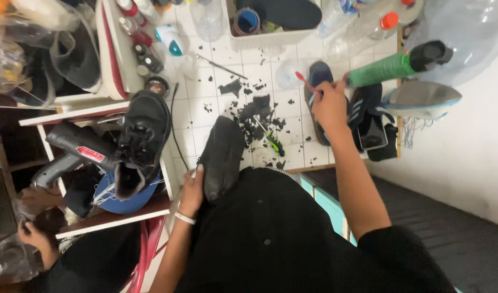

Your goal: The person uses a small knife to scrape and remove material from the sole of a black shoe. They repeatedly scrape the same area, creating debris on the tiled surface. The person briefly picks up a water bottle and then resumes scraping the shoe sole.

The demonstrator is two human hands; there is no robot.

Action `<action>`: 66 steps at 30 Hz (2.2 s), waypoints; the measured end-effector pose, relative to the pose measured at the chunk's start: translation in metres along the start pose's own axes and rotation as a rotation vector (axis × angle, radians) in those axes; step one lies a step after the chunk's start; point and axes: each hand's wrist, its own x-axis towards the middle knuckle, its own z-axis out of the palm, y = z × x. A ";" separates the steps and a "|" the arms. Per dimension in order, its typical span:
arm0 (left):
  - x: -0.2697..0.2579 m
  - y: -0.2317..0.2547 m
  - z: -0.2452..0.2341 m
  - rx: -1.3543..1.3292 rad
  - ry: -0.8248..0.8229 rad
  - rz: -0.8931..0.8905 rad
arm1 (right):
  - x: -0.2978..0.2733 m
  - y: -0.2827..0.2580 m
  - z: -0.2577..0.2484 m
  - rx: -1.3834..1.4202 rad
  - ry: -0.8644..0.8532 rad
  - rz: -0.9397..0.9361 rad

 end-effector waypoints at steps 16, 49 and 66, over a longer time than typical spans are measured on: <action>-0.104 0.141 -0.025 0.043 -0.220 0.070 | 0.097 0.003 0.098 -0.256 -0.314 0.071; -0.107 0.177 -0.027 -0.086 -0.145 -0.014 | -0.101 -0.152 0.034 0.630 -0.420 -0.099; -0.104 0.189 -0.029 -0.251 -0.077 0.008 | -0.075 -0.052 0.019 0.583 -0.208 0.141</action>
